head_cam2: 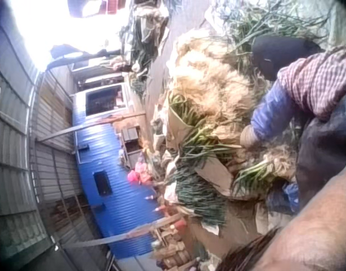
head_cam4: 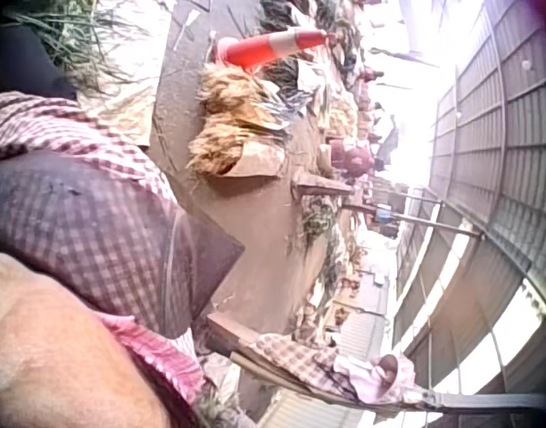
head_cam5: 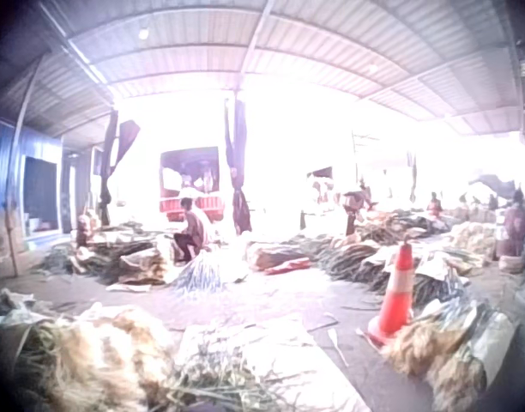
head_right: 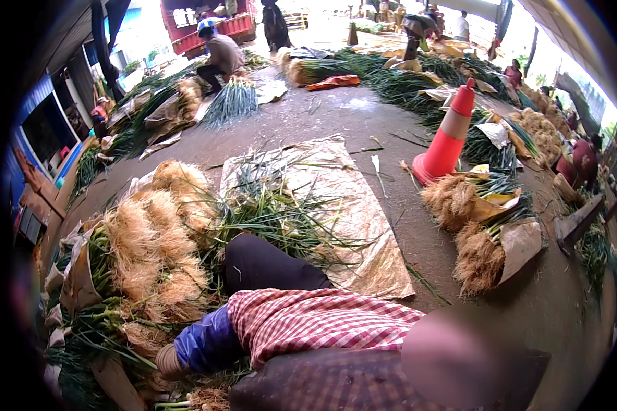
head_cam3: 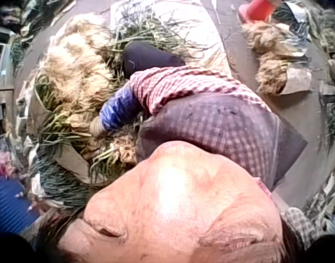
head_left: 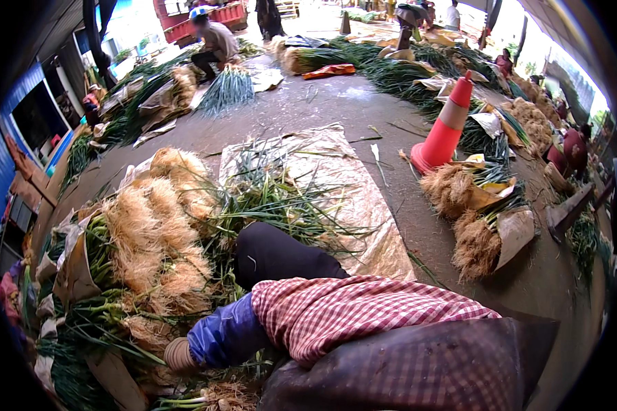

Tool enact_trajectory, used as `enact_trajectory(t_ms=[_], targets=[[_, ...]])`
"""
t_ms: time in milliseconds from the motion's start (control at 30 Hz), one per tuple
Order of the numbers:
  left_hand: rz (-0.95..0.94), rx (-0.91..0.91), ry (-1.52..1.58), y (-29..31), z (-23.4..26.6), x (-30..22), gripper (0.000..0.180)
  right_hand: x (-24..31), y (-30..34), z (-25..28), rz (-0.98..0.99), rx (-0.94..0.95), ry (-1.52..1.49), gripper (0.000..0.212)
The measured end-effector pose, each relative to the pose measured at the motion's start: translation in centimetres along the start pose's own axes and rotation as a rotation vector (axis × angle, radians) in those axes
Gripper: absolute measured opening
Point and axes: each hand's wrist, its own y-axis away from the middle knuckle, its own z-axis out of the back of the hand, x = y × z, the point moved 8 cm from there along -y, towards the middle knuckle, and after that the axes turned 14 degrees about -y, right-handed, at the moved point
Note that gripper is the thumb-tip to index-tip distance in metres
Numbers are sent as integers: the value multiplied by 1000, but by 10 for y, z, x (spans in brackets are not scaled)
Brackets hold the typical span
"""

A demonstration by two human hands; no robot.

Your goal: The person sorts through bunches of long green plants by hand, removing individual stalks from a pile and placing them into a larger organized bunch.

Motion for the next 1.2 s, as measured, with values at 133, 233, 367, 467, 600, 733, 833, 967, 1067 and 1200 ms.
enact_trajectory(t_ms=[133,233,367,467,600,733,833,967,1067,1200], targets=[[17,7,7,-1,-1,-2,42,44,22,19,195,8,380,15],[26,9,18,-2,1,-2,42,65,28,23,451,-216,72,30],[19,13,33,0,2,-6,42,98,51,27,646,-131,-246,44],[23,5,30,-2,4,-8,42,94,48,35,566,-154,-589,34],[-20,-31,55,19,19,-22,43,126,82,70,508,-142,-1220,42],[21,21,240,47,27,-33,43,79,100,124,659,-726,-232,23],[-140,-40,295,71,34,-33,43,-3,68,98,165,-392,-649,34],[-259,94,158,69,-2,-34,49,-28,50,-30,-169,87,-831,45],[-171,-46,360,67,15,-23,51,9,41,-76,-61,424,-1425,42],[-207,-203,111,87,25,-21,52,60,39,-60,677,289,-171,35]])
